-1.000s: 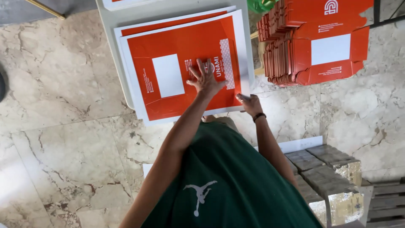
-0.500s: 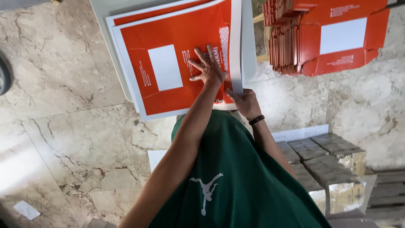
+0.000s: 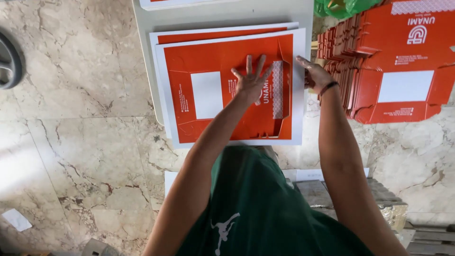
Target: Picking up flat cardboard sheets, punching out pre-cut sections, and stacking the prepared blanks.
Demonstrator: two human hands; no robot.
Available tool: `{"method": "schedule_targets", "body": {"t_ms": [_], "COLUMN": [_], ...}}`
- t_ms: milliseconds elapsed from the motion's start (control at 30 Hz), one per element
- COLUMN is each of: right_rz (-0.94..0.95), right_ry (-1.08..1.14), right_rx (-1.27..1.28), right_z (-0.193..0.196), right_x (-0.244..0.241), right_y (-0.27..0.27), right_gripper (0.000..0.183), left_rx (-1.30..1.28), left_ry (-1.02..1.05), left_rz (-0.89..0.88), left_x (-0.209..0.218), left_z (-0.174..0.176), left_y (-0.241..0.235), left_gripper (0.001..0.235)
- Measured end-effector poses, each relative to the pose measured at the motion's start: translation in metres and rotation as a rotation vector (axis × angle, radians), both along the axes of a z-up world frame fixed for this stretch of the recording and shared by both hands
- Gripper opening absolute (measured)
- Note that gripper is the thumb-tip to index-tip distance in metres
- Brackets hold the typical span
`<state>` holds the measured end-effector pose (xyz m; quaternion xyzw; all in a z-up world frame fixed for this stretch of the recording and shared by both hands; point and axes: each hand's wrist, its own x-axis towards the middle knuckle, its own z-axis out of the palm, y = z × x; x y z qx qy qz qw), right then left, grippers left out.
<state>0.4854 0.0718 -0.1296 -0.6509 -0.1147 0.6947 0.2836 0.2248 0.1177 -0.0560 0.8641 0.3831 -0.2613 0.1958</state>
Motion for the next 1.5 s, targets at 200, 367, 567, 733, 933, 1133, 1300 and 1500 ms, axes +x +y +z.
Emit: {"method": "schedule_targets", "body": {"t_ms": [200, 367, 567, 733, 933, 1133, 1300, 1500], "right_rz": [0.322, 0.528, 0.713, 0.254, -0.36, -0.578, -0.643, -0.46], "right_ry": [-0.383, -0.643, -0.618, -0.853, -1.022, -0.416, 0.132, -0.358], "right_rx": [0.081, 0.144, 0.769, 0.668, 0.429, -0.065, -0.111, 0.052], "right_z": [-0.03, 0.04, 0.063, -0.015, 0.1, 0.016, 0.046, 0.03], "right_x": [0.007, -0.028, -0.056, -0.015, -0.063, -0.162, -0.299, -0.335], "right_y": [0.067, 0.075, 0.074, 0.026, -0.123, -0.312, -0.231, -0.194], "right_gripper": [0.056, 0.038, 0.053, 0.046, 0.047, 0.077, 0.08, 0.065], "left_rx": [-0.089, -0.171, -0.14, -0.024, -0.065, -0.121, -0.114, -0.151], "left_ry": [0.025, 0.062, 0.183, 0.075, -0.131, -0.094, -0.05, -0.031], "left_rz": [0.002, 0.007, -0.13, -0.04, -0.182, -0.5, -0.624, -0.725], "left_x": [0.006, 0.007, 0.007, 0.007, -0.032, -0.114, -0.134, -0.124], "left_z": [-0.029, -0.018, -0.012, -0.001, -0.036, -0.024, -0.042, -0.037], "left_y": [0.005, 0.014, 0.013, 0.006, 0.001, -0.052, -0.057, -0.049], "left_gripper": [0.141, 0.144, 0.119, 0.132, 0.101, 0.101, 0.113, 0.129]}}
